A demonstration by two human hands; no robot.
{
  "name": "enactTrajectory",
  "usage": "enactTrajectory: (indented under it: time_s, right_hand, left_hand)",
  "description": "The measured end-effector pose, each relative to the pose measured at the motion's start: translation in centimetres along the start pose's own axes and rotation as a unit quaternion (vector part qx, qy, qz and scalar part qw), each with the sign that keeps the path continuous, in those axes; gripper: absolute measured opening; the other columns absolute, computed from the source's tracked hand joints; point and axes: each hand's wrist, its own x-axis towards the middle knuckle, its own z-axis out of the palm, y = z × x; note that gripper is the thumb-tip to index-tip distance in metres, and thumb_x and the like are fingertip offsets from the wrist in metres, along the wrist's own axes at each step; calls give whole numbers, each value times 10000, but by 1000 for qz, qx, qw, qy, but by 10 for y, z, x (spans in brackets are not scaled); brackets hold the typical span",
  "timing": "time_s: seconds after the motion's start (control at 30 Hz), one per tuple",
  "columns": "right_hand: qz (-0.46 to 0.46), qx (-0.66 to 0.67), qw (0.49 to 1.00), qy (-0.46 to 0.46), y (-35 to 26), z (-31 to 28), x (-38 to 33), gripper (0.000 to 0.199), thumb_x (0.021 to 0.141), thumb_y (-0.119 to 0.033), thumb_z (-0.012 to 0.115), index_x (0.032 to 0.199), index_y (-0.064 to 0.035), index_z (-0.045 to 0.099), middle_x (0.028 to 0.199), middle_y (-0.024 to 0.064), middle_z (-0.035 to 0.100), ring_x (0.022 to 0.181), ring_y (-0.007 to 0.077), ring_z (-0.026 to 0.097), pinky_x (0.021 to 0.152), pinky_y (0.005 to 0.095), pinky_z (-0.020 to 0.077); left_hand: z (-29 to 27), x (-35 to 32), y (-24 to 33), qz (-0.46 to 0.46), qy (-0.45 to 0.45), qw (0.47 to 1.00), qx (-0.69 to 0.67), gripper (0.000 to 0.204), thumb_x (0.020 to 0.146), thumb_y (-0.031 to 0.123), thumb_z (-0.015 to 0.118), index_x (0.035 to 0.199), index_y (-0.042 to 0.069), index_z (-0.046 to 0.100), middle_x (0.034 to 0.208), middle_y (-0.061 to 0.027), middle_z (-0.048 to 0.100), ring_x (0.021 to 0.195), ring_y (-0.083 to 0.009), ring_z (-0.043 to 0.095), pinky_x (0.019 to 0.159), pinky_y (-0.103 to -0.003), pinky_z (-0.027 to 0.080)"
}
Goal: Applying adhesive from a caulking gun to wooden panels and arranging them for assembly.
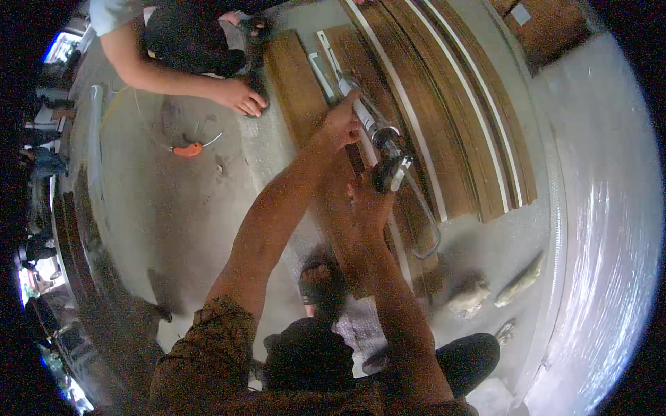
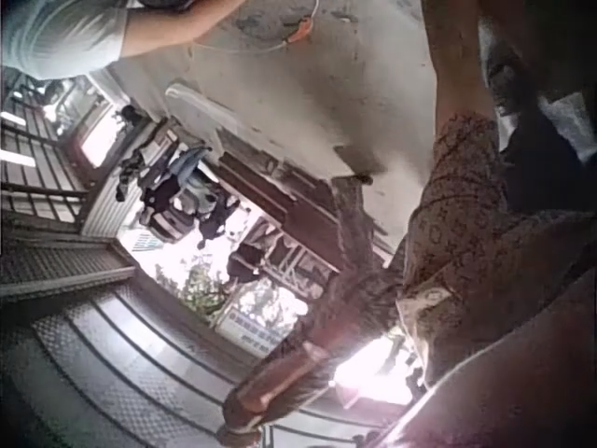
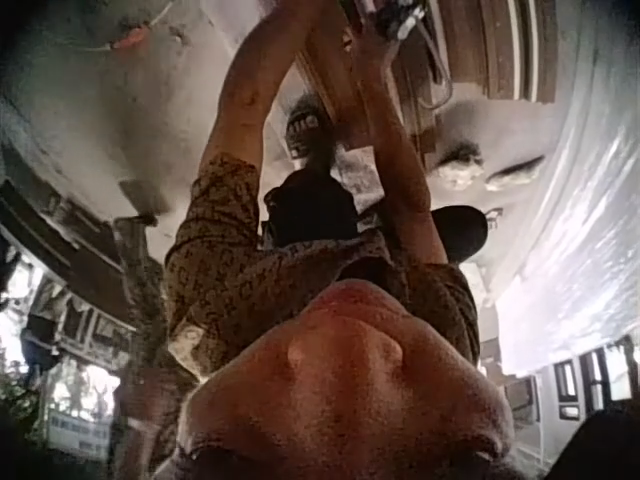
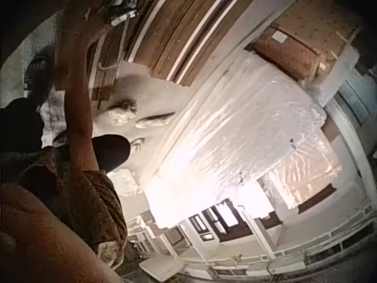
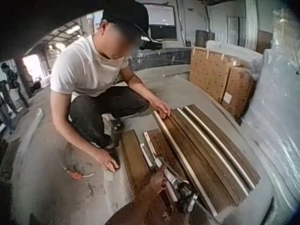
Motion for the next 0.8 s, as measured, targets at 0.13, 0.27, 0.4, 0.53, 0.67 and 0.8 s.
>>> enactTrajectory:
  time_s: [0.13,0.27,0.4,0.53,0.67,0.8]
  right_hand:
    - [-36,-144,989,-10,24,-32,2,50,832,13,529,872,1,500,668,65,497,497,163,476,460,319,424]
    - [-24,-134,991,0,24,-49,-12,64,865,-53,485,892,4,473,712,90,513,517,206,475,467,340,401]
    - [-93,-230,969,4,41,-75,-13,121,882,-101,442,936,7,456,757,118,524,524,240,480,467,357,413]
    - [-25,-35,999,-8,22,-65,-44,145,864,-97,478,954,12,447,781,129,527,527,240,479,467,360,417]
    - [-280,-380,878,-78,36,-109,-33,119,836,-74,540,896,6,475,720,109,526,518,218,484,466,337,417]
    - [-37,-136,990,-9,8,-96,-61,85,837,-64,560,800,-11,504,630,69,516,505,172,486,460,306,409]
  left_hand:
    - [1,-13,-15,12,-27,999,-40,434,774,613,528,715,183,515,576,28,404,582,-133,399,556,-311,298]
    - [9,-31,-30,2,5,1000,-4,475,759,635,542,781,162,560,657,3,462,684,-167,458,613,-359,349]
    - [18,-42,-42,1,-5,1000,-11,568,722,661,569,942,137,578,866,-46,497,871,-231,454,769,-450,358]
    - [2,-56,-59,2,-7,1000,-28,688,714,683,553,1137,141,523,1067,-81,486,1062,-291,409,885,-496,303]
    - [33,-66,-66,-13,-31,999,-17,716,739,658,534,1204,116,478,1170,-98,501,1100,-283,426,934,-528,255]
    - [29,-78,-81,-15,38,999,-33,663,759,622,540,1122,68,537,1133,-98,551,1030,-257,498,931,-538,240]
